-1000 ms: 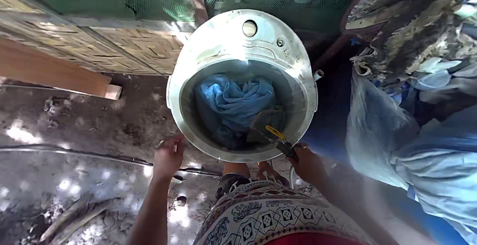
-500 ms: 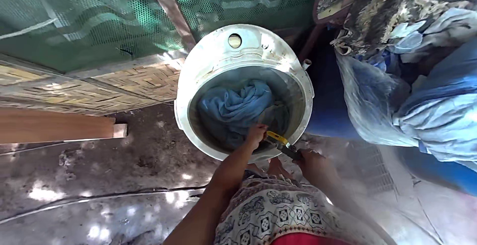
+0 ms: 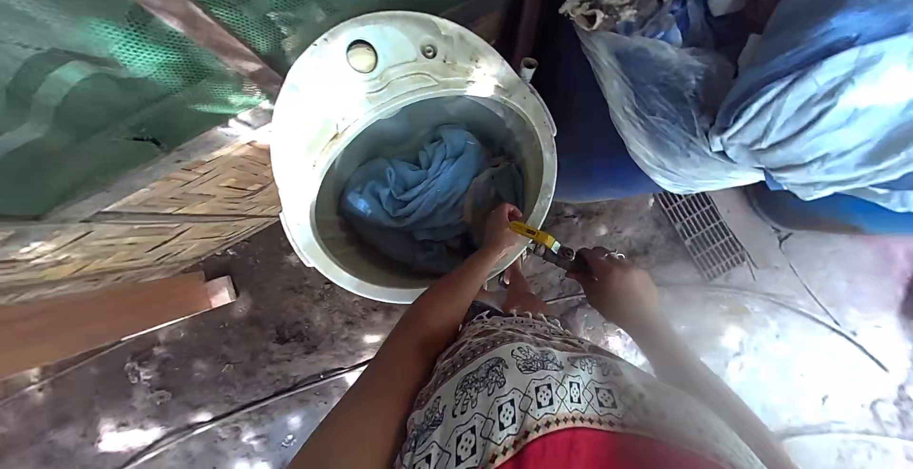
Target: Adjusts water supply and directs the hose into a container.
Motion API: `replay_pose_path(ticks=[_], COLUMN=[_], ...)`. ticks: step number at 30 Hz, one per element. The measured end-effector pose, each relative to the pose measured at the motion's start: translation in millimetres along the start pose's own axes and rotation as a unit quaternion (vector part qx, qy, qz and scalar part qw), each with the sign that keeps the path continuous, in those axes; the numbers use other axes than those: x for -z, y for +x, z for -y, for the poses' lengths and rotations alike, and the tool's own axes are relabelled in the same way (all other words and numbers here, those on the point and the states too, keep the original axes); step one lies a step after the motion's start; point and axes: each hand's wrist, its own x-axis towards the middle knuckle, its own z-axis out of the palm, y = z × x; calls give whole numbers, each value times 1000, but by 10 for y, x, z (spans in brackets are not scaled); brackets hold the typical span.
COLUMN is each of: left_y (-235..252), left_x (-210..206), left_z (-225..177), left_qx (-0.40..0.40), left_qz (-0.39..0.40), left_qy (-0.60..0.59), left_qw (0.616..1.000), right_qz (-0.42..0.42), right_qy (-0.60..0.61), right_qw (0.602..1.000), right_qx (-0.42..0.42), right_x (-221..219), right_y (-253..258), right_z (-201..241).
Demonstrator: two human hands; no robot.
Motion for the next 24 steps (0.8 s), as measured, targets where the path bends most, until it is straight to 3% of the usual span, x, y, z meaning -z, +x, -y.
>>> replay_pose_path(ticks=[6,10,12,15,17,19,21,24], left_y=[-51,-26,18,97,133,158,178,125], left_x=[-226,-374,-397,-390,-381,-373,-399,-420], left_z=[-140,-12,29,19,-3,-79,-95,-98], left_qx=[-77,-247,-324,-399,-410,-350,-343,-364], left_qz=[-27,-64,-39,72,156,235,228,174], left_qy=[98,174,213,278,340,451,503,492], left_qw=[992,951,921,871,832,787,760,772], right_qz=[25,33,9,-6,-13,-15,-7,-8], right_qy=[24,25,29,46,50,58,66,78], right_qw=[999,999,1000,999,999,998,998,997], right_qx=[-23,-8,3,-4,-6,-12,-23,-27], right_x=[0,-41,-76,-107,-156,-223,-315,-474], right_y=[-55,-38,-57,-125,-182,-228,-247,-240], right_z=[-357,-460,-483,-559,-650,-759,-848,-883])
